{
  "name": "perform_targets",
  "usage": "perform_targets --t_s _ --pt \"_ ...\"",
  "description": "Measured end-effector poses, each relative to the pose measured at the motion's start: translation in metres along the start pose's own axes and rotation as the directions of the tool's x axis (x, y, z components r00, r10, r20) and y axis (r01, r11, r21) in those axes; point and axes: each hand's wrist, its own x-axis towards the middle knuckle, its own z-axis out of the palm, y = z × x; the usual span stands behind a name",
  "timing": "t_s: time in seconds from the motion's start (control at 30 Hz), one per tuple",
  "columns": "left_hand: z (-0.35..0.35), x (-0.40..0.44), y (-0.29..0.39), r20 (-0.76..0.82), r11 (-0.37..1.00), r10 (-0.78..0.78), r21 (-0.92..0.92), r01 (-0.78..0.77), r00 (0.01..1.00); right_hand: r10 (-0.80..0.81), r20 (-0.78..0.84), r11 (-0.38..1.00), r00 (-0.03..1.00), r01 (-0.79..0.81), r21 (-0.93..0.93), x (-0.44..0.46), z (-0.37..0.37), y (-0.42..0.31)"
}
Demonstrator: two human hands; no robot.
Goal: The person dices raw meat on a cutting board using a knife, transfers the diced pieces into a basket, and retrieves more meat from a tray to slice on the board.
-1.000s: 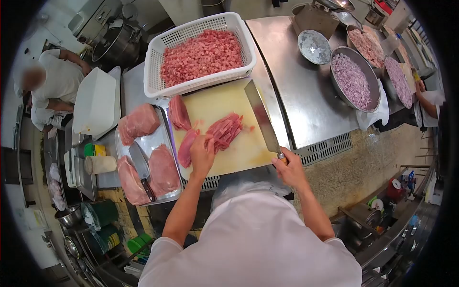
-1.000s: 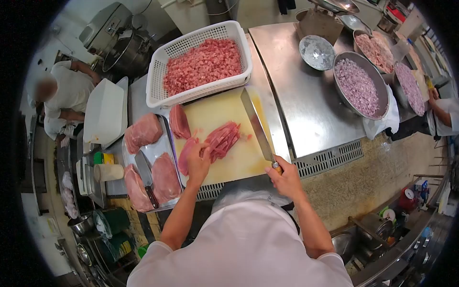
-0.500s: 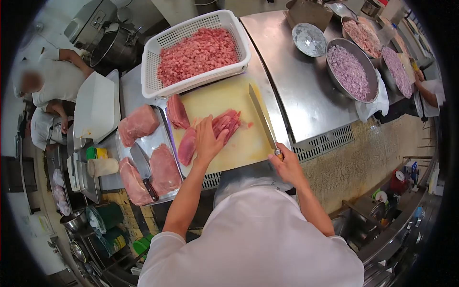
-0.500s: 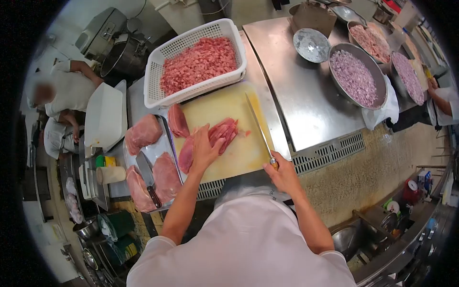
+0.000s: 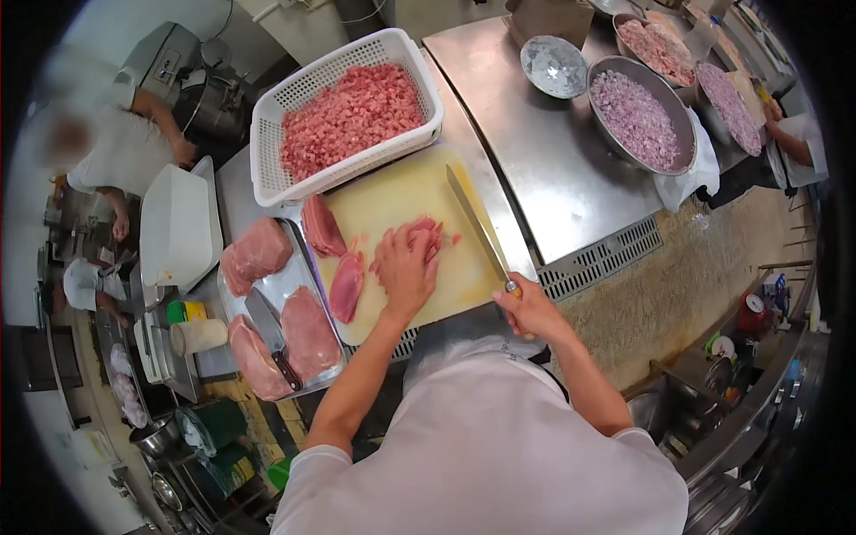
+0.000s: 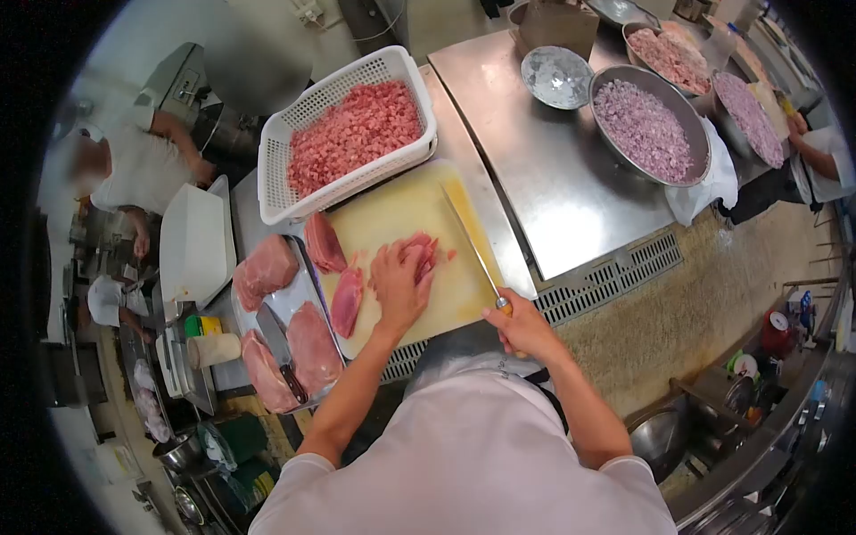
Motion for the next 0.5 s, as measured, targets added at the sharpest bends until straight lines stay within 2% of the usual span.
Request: perform_targets --t_s 0.13,0.23,0.33,0.4,0.5 --pt "0.029 0.025 0.035 -0.075 0.988 0.034 -0.145 -0.045 0.997 -0.026 0.005 0.999 1.0 0.026 -0.028 -0.001 0.001 -0.003" --pt "0.046 0.028 0.026 0.027 0.991 -0.018 -0.136 0.022 0.999 -0.055 -0.012 0.995 0.998 0.054 -0.087 -0.004 0.004 -0.004" --pt "0.047 0.019 0.007 0.019 0.999 0.004 -0.043 -0.003 1.0 -0.092 -0.034 0.986 0.995 0.086 -0.145 -0.006 0.003 -0.013" --pt "0.027 0.014 0.007 -0.027 0.99 -0.001 -0.14 -0.003 1.0 -0.052 -0.049 0.98 0.997 0.042 -0.193 -0.016 0.005 -0.026" --pt "0.016 0.017 -0.006 -0.114 0.974 -0.101 -0.215 0.075 0.988 -0.132 -0.005 0.946 0.991 0.124 -0.3 -0.007 -0.002 -0.009"
